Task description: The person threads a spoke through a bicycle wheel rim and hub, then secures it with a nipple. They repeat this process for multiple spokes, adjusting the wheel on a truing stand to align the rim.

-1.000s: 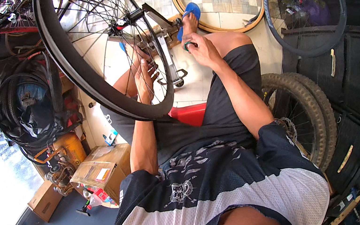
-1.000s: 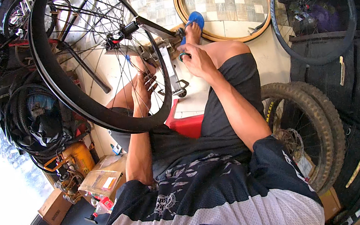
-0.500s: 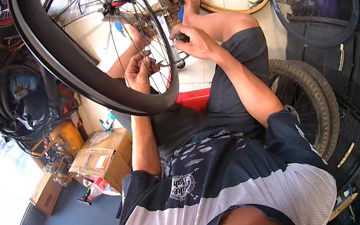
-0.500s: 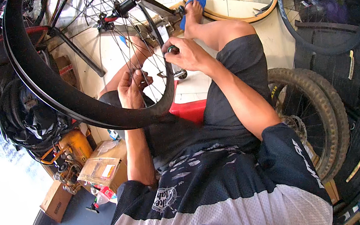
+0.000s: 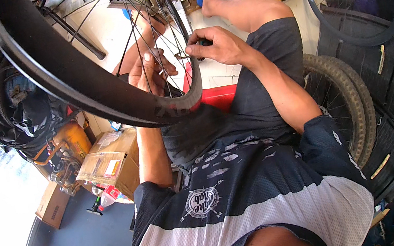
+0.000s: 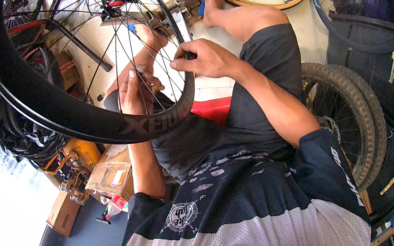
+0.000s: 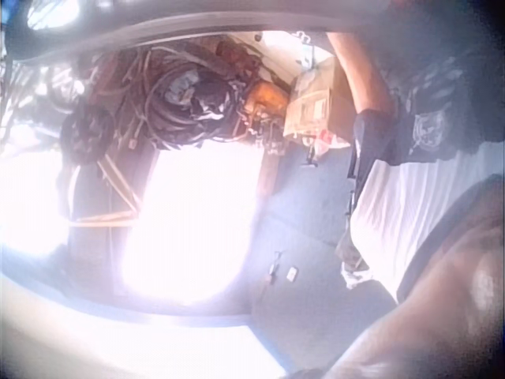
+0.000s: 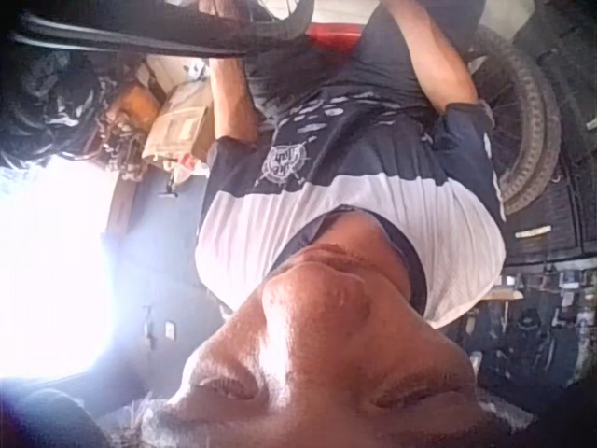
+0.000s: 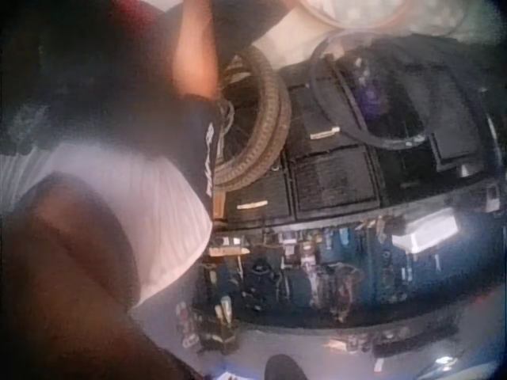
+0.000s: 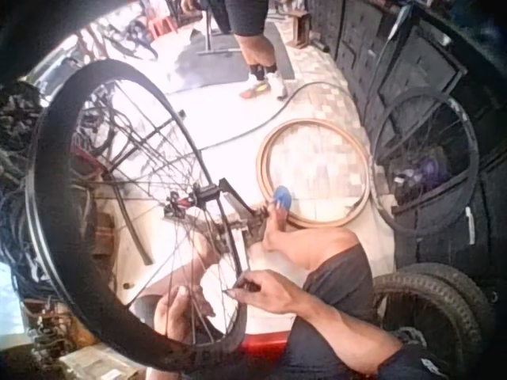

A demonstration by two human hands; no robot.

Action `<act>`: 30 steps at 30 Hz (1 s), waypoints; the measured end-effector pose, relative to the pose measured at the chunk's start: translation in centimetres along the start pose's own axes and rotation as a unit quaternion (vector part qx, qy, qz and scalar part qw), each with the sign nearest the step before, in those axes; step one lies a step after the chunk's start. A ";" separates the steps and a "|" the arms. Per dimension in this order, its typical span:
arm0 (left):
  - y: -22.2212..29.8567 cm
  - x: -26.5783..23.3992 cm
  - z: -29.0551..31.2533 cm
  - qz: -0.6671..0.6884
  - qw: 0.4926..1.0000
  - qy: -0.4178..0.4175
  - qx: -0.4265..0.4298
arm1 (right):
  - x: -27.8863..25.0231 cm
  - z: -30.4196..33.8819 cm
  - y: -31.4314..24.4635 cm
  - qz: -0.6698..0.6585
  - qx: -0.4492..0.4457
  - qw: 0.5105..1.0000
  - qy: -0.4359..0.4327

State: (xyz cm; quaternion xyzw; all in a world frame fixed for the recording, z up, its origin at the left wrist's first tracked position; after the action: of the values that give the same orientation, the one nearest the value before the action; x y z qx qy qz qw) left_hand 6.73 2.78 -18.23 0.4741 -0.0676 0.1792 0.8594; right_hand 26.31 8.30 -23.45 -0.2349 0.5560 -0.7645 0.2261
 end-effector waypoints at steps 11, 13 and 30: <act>-5.0 -0.7 4.4 -0.046 0.970 -0.136 -0.198 | -2.7 -0.5 1.1 0.030 -0.028 0.996 0.078; -5.1 -0.8 4.1 -0.032 0.966 -0.166 -0.197 | -2.4 -0.3 0.7 0.003 0.010 0.997 0.076; -3.1 0.9 2.6 -0.054 0.950 -0.190 -0.242 | -2.1 -0.3 -0.3 -0.004 0.034 0.998 0.049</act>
State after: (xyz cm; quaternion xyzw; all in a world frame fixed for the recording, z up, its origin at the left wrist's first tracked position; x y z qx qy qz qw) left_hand 8.91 -0.68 -19.03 0.2805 -0.2448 0.0173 0.9279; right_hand 27.75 9.91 -23.50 -0.1912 0.5389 -0.7948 0.2033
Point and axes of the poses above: each hand's wrist, its own z-axis away from the middle knuckle, its own x-axis out of the palm, y = z × x, the point moved 6 cm from there along -z, towards the middle knuckle, and after that the axes turned 3 degrees about -x, right-handed, at the moved point
